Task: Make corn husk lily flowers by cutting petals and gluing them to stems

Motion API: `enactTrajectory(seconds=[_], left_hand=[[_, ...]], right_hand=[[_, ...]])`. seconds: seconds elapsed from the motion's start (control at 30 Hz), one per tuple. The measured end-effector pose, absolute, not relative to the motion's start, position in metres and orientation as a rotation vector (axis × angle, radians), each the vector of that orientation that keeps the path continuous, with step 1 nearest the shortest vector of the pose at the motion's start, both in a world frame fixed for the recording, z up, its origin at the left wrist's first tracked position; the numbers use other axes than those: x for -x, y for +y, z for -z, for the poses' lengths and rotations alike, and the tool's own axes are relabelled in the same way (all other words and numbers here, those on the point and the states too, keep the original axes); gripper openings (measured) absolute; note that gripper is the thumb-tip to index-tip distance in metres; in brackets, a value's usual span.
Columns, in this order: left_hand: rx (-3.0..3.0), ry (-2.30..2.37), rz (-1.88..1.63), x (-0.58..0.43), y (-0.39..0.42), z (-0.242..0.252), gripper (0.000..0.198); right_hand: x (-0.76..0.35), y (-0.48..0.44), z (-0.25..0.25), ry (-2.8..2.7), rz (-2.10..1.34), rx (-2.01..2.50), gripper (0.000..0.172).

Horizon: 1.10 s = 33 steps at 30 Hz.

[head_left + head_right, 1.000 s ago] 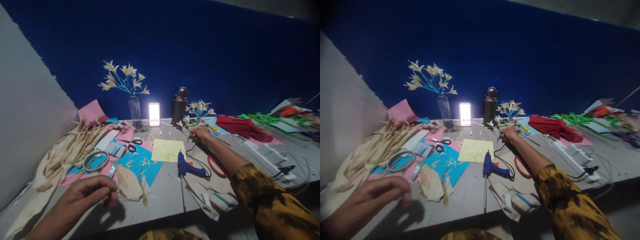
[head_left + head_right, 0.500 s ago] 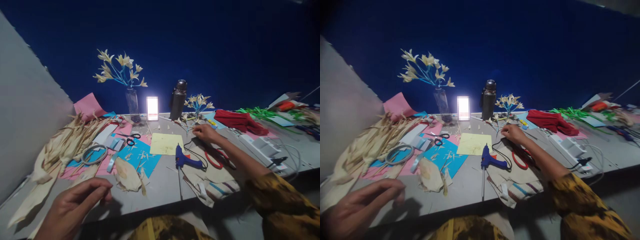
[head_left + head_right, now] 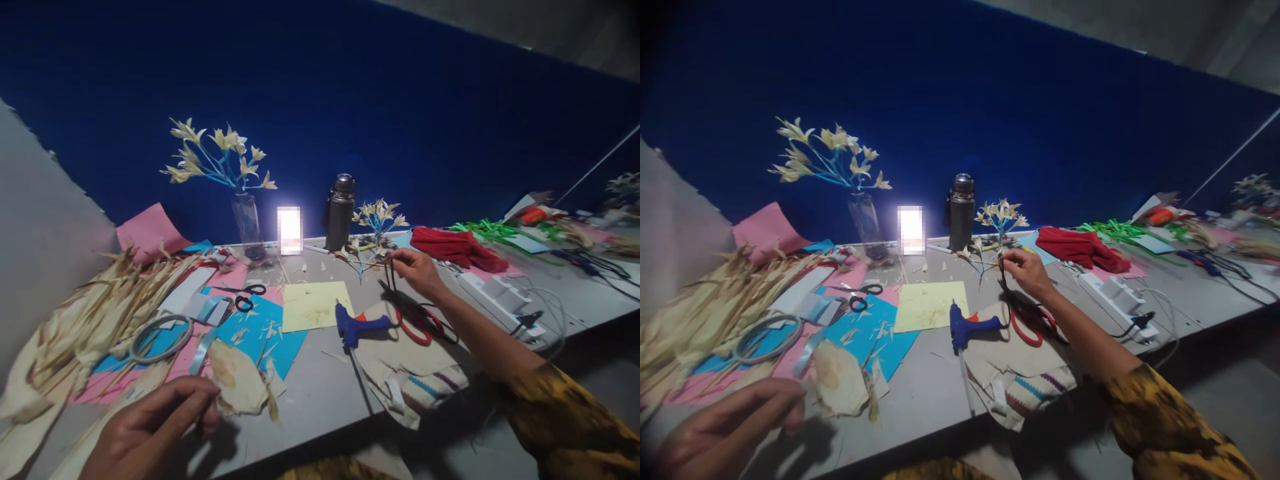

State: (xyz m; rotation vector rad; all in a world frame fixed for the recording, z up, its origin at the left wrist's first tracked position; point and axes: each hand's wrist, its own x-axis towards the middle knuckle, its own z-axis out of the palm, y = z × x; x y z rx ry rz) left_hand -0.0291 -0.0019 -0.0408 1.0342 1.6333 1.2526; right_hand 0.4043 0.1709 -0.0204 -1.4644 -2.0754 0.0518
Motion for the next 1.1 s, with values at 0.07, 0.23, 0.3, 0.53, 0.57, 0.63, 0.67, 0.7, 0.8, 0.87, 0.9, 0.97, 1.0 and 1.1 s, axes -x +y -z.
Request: enactTrajectory(seconds=[0.07,0.23,0.3,0.53,0.57,0.63,0.67,0.7,0.8,0.87,0.9,0.97,1.0,1.1], left_hand=[[-1.025,1.520,-1.169,0.025,0.003,0.040,0.026],[-1.129,1.410,-1.131,0.003,0.010,0.032,0.033],[-1.189,1.391,-1.101,-0.004,0.008,0.028,0.034],[-1.447,1.317,-0.997,-0.039,0.020,0.011,0.027],[-1.542,1.298,-0.954,-0.051,0.029,0.006,0.024],[-1.795,1.268,-0.919,-0.079,0.051,-0.004,0.017],[-1.934,1.288,-0.918,-0.095,0.063,-0.009,0.019],[-2.070,1.325,-0.895,-0.110,0.075,-0.013,0.025],[-2.439,1.435,-0.705,-0.149,0.103,-0.018,0.024],[-2.533,1.480,-0.593,-0.165,0.114,-0.017,0.017],[-2.547,1.498,-0.568,-0.169,0.117,-0.015,0.019],[-2.544,1.534,-0.566,-0.168,0.121,-0.013,0.022],[-2.537,1.567,-0.576,-0.162,0.121,-0.013,0.023],[-2.467,1.714,-0.674,-0.128,0.117,-0.020,0.023]], right_hand=[[-0.410,0.168,0.009,-2.008,0.019,1.486,0.028],[-0.407,0.158,0.000,-2.091,0.115,1.522,0.011],[-0.403,0.155,-0.002,-2.166,0.116,1.496,0.012],[-0.386,0.142,0.009,-2.482,0.020,1.237,0.017],[-0.384,0.141,0.012,-2.497,0.028,1.218,0.018],[-0.379,0.141,0.016,-2.517,0.057,1.188,0.020],[-0.377,0.141,0.016,-2.527,0.076,1.179,0.020],[-0.375,0.141,0.016,-2.536,0.096,1.172,0.020],[-0.370,0.138,0.013,-2.556,0.144,1.165,0.020],[-0.371,0.136,0.010,-2.555,0.155,1.177,0.019],[-0.373,0.135,0.009,-2.545,0.156,1.190,0.019],[-0.384,0.134,0.009,-2.493,0.156,1.241,0.018],[-0.391,0.134,0.010,-2.446,0.160,1.282,0.019],[-0.421,0.133,0.014,-2.265,0.167,1.430,0.022]])
